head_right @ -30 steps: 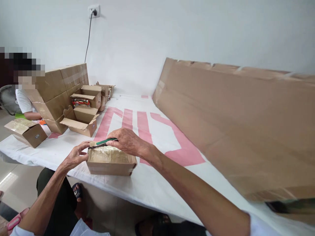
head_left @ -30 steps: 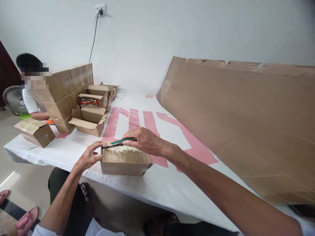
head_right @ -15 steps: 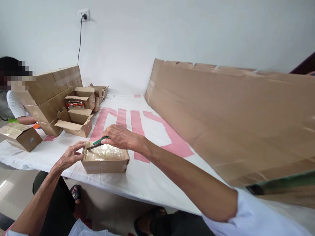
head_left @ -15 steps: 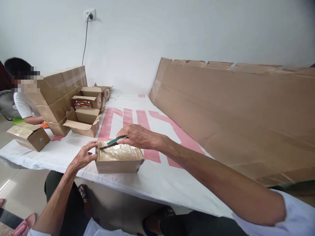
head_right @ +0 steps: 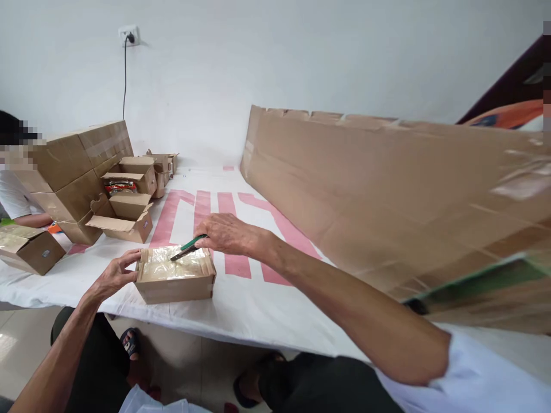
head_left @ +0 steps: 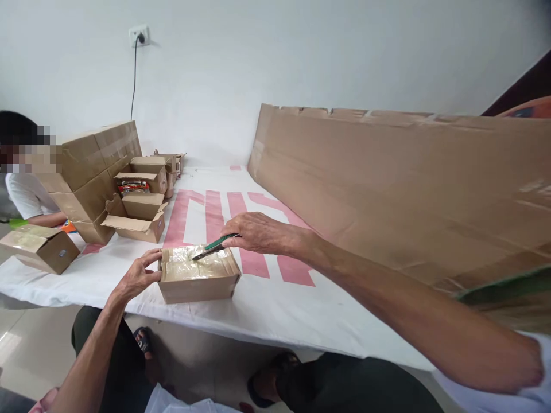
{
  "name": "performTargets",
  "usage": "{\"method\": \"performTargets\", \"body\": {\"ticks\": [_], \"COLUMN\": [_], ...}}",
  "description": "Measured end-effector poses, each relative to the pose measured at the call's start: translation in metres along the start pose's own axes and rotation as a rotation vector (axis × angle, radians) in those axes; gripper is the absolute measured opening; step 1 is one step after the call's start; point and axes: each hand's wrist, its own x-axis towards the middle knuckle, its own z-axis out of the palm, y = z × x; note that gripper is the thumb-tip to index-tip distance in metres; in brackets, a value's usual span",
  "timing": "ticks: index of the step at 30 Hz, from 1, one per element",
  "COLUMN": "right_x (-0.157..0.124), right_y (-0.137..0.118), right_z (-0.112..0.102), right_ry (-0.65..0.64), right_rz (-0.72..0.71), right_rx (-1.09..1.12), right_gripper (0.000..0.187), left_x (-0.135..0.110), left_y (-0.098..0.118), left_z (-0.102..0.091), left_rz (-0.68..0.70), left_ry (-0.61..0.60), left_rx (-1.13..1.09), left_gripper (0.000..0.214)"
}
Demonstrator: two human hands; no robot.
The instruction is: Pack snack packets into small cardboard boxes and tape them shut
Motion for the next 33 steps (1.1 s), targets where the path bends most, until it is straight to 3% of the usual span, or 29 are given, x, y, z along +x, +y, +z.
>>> {"method": "performTargets", "body": {"ticks": [6, 12, 16, 19, 21, 24, 27, 29, 31, 33], "right_x": [-0.009, -0.042, -0.070, -0.095, -0.112, -0.132, -0.144, -0.147, -0.149, -0.149], "right_y": [0.008, 0.032, 0.040, 0.048, 0.055, 0.065, 0.069, 0.069, 0.069, 0.070], "right_z": [-0.006, -0.014, -0.028, -0.019, 0.009, 0.082, 0.163, 0.204, 0.228, 0.234], "right_ry": [-0.057, -0.061, 0.023, 0.190, 0.352, 0.525, 0.535, 0.532, 0.517, 0.547], "right_rz": [0.017, 0.138, 0.174, 0.253, 0.349, 0.486, 0.557, 0.579, 0.578, 0.595], "right_rx": [-0.050, -0.031, 0.079, 0.189, 0.230, 0.233, 0.162, 0.113, 0.084, 0.094], "right_gripper": [0.022, 0.024, 0.029, 0.032, 0.036, 0.037, 0.036, 0.037, 0.037, 0.036], "left_x": [0.002, 0.003, 0.004, 0.005, 0.007, 0.007, 0.005, 0.004, 0.003, 0.004], "left_y": [0.001, 0.000, -0.002, -0.004, -0.005, -0.004, 0.000, 0.004, 0.007, 0.008], "left_z": [-0.001, -0.003, -0.003, -0.002, -0.002, -0.002, -0.002, -0.001, -0.001, -0.001], "left_rz": [-0.003, -0.009, -0.006, 0.006, 0.011, 0.010, 0.003, 0.002, 0.000, -0.005], "left_ry": [-0.001, -0.020, -0.018, -0.040, -0.050, -0.068, -0.096, -0.111, -0.125, -0.133], "left_rx": [0.020, 0.014, -0.012, -0.049, -0.089, -0.145, -0.165, -0.159, -0.151, -0.140], "left_gripper": [0.049, 0.050, 0.047, 0.041, 0.039, 0.041, 0.043, 0.044, 0.043, 0.043]}}
